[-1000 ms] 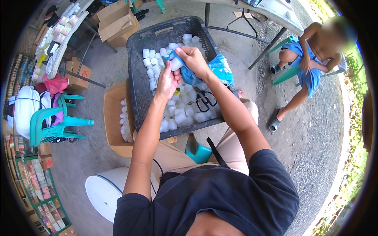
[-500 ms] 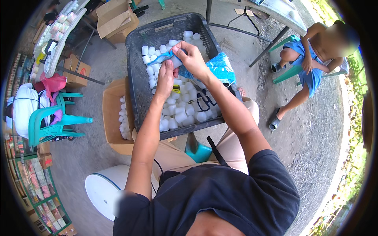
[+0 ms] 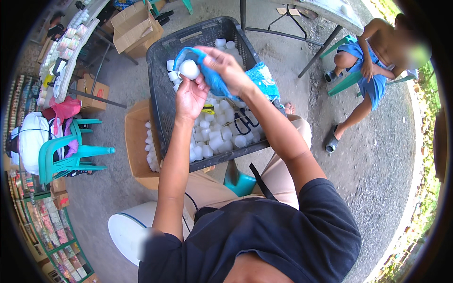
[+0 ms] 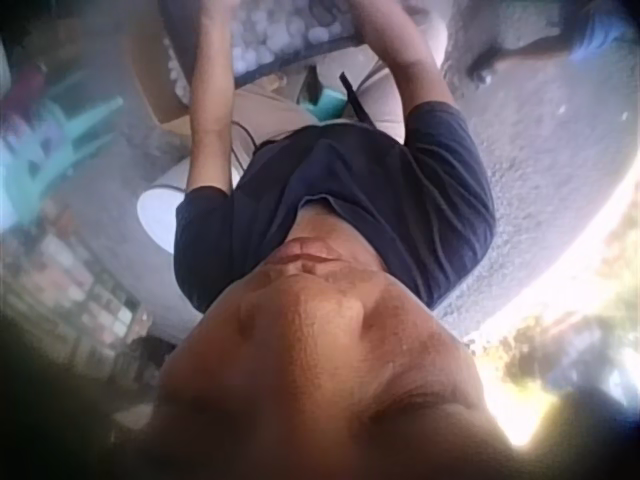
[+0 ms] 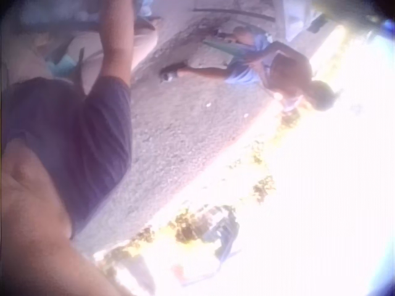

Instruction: The person repeatedly picks white cotton balls from a black crate, wraps each with a thin white string, and uses scissors to cut the string. The person then places the finished cotton balls into a cardboard box. The process is repeated continuously.

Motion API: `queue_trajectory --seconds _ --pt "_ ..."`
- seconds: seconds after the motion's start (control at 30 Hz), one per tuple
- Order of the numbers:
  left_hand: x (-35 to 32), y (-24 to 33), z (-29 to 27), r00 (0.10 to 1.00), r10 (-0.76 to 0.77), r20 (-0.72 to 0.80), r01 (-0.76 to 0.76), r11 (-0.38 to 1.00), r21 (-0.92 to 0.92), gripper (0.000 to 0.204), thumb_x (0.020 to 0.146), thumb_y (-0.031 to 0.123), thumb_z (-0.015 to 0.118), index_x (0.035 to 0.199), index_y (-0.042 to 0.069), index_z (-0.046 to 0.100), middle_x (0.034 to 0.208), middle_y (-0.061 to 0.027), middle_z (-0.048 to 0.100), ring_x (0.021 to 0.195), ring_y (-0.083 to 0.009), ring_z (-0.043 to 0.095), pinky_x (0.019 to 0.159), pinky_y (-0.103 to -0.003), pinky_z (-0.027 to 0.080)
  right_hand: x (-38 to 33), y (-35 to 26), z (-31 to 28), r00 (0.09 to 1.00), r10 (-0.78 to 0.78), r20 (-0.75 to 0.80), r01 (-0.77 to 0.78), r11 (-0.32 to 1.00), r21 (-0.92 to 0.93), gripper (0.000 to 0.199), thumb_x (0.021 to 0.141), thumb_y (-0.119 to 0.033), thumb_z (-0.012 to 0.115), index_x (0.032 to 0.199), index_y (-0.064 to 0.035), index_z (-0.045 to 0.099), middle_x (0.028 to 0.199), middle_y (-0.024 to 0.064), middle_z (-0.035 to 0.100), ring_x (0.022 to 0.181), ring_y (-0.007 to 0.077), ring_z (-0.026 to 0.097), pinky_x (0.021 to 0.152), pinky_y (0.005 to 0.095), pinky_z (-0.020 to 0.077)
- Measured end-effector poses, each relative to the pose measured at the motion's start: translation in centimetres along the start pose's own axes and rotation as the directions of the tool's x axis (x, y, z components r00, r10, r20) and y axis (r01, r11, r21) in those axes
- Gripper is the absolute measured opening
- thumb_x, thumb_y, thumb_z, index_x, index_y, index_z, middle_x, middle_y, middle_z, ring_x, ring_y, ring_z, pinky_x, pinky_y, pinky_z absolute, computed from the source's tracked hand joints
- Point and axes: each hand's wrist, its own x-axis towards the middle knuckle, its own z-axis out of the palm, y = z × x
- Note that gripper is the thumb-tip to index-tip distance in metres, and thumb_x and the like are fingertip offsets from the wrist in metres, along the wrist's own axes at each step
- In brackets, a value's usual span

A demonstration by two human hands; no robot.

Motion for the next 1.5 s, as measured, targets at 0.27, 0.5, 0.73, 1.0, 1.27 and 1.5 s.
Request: queue_trajectory --seconds 0.27,0.5,0.73,1.0,1.27,1.5 --pt "0.0 -0.9 1.3 0.893 0.343 -0.292 -0.036 0.701 0.712 0.019 0.088 0.003 0.058 0.106 0.003 0.051 0.092 -0.0052 0.060 0.075 -0.0082 0.057 0.063 -0.022 0.047 -0.4 1.1 1.6 0.991 -0.134 0.023 0.125 0.834 -0.537 0.021 0.094 -0.015 0.056 0.109 -0.0012 0.059 0.088 0.0101 0.063 0.084 0.0131 0.057 0.076 0.0297 0.0470" --pt "-1.1 -1.8 2.7 0.784 0.600 0.160 -0.284 0.117 0.952 0.054 0.081 0.007 0.075 0.122 0.000 0.042 0.096 -0.0069 0.060 0.080 -0.0093 0.059 0.065 -0.025 0.049 0.1 2.1 0.2 0.994 0.095 -0.050 -0.085 0.981 0.173 0.018 0.099 -0.017 0.050 0.105 -0.0030 0.058 0.095 0.0050 0.065 0.082 0.0115 0.062 0.073 0.0263 0.0522" --pt "-1.3 -0.3 4.1 0.735 0.625 0.264 -0.141 -0.239 0.961 0.060 0.072 0.021 0.083 0.119 -0.001 0.054 0.065 -0.0019 0.047 0.058 -0.0122 0.045 0.055 -0.027 0.043 -0.2 1.3 0.8 0.948 0.297 -0.113 -0.289 0.954 0.079 0.018 0.098 -0.014 0.051 0.105 0.0009 0.059 0.093 0.0065 0.065 0.081 0.0117 0.061 0.069 0.0270 0.0505" --pt "-0.6 0.0 2.1 0.879 0.453 0.150 -0.143 -0.049 0.989 0.048 0.086 0.026 0.070 0.120 -0.001 0.051 0.075 -0.0079 0.058 0.063 -0.0151 0.055 0.060 -0.029 0.048 0.2 3.2 -1.1 0.964 0.128 -0.232 -0.233 0.829 -0.508 0.023 0.093 -0.017 0.057 0.103 0.0033 0.057 0.090 0.0125 0.066 0.080 0.0219 0.062 0.071 0.0369 0.0489" --pt "-0.1 2.3 -0.6 0.955 0.024 -0.294 -0.013 0.999 0.042 0.047 0.099 0.046 0.039 0.105 0.001 0.053 0.080 -0.0082 0.056 0.071 -0.0170 0.052 0.070 -0.032 0.045 0.2 2.7 -0.6 0.979 -0.192 0.062 0.165 0.586 -0.794 0.040 0.097 -0.026 0.050 0.130 -0.0033 0.052 0.118 0.0224 0.061 0.105 0.0335 0.060 0.094 0.0394 0.0452" --pt "0.0 3.0 -0.4 0.975 0.035 -0.220 -0.043 0.998 -0.035 0.038 0.098 0.039 0.046 0.101 0.001 0.052 0.079 -0.0077 0.051 0.070 -0.0170 0.046 0.069 -0.031 0.042 -0.4 2.8 1.0 0.989 0.145 -0.012 -0.116 0.736 -0.667 0.030 0.098 -0.027 0.052 0.106 -0.0004 0.062 0.081 0.0069 0.064 0.074 0.0127 0.056 0.069 0.0318 0.0467"
